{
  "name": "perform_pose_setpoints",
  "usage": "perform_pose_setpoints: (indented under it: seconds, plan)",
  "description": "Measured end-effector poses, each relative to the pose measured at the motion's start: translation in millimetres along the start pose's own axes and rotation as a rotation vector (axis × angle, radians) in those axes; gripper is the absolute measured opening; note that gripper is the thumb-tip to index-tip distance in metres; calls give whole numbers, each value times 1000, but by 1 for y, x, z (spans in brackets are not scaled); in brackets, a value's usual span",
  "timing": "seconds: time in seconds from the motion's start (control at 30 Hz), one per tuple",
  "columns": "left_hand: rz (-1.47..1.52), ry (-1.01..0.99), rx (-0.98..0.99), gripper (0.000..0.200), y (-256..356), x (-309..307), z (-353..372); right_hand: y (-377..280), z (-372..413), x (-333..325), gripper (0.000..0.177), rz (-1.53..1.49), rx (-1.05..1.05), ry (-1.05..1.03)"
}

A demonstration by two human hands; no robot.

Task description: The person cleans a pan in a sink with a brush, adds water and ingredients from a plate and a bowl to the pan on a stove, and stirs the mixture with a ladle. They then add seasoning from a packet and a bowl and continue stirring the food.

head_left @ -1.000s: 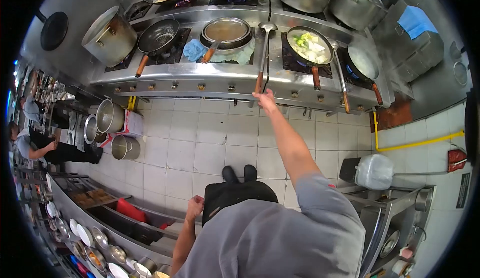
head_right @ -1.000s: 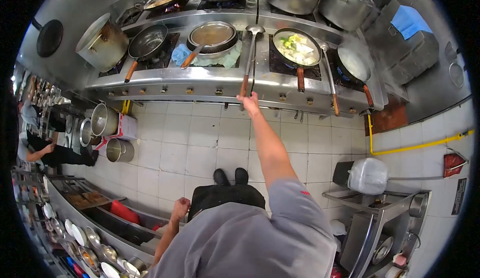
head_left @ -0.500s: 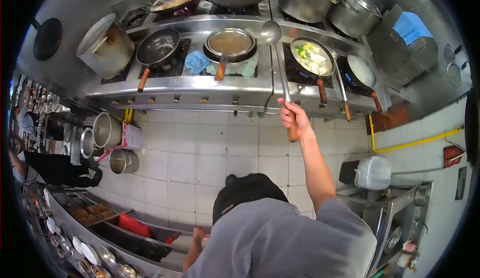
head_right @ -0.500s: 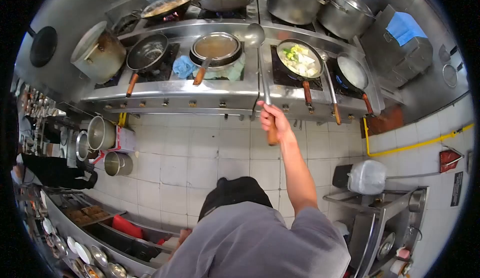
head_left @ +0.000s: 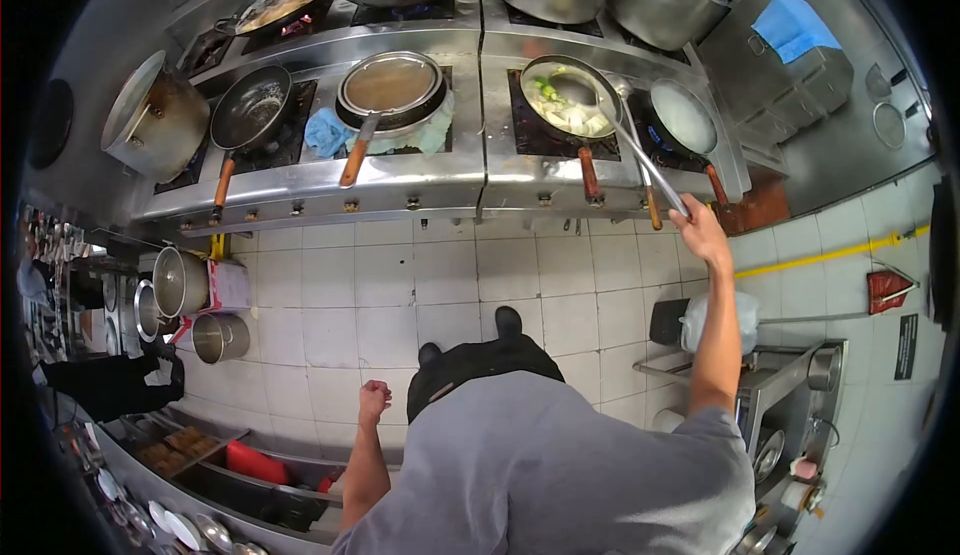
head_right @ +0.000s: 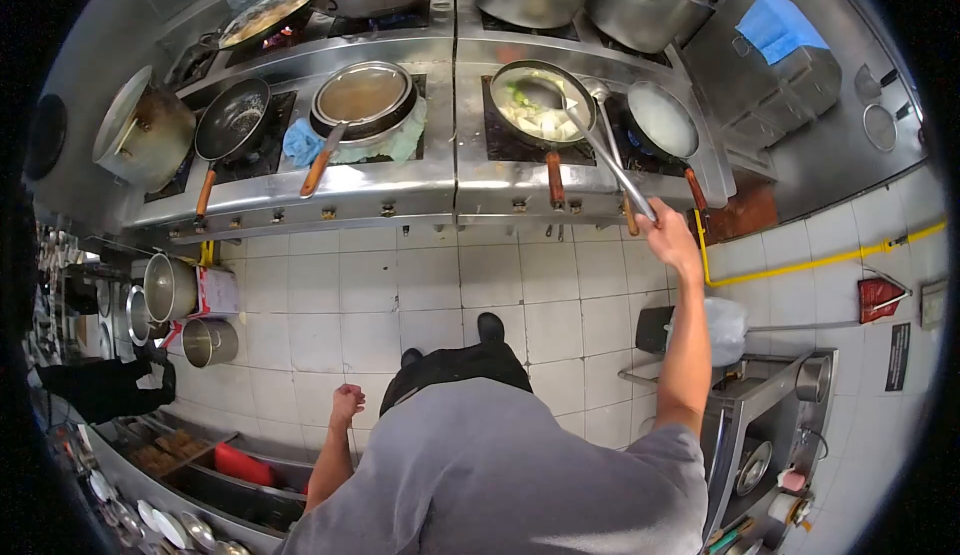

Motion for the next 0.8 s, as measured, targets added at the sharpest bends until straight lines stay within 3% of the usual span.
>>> perform_pose_setpoints:
  seconds: [0.1, 0.2, 0.23, 0.43, 0.63, 0.8]
  plan:
    - [-11, 55, -70, 8, -22, 20, -1, 36, -11, -18, 23, 214, -1, -148]
    - [-85, 54, -121, 10, -41, 44, 4, 54, -24, -12, 24, 430, -76, -48]
    - [-95, 42, -133, 10, -46, 52, 6, 50, -30, -8, 26, 463, -29, -111]
    - [-70, -12, -40, 10, -38, 107, 13, 57, -69, 47, 28, 407, -31, -4]
    - [15, 24, 29, 9, 4, 147, 29, 55, -83, 37, 27, 270, 13, 118]
    - [-125, 18, 36, 8, -12, 144, 37, 54, -115, 52, 25, 326, 1, 114]
Point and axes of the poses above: each hand's wrist, its own z-axis away from the middle knuckle, its own x-axis out of the palm, y = z × x, the point moved 5 cm from there along -z, towards the middle knuckle, and after that the axes turned 14 degrees about z, right-handed, at the moved point
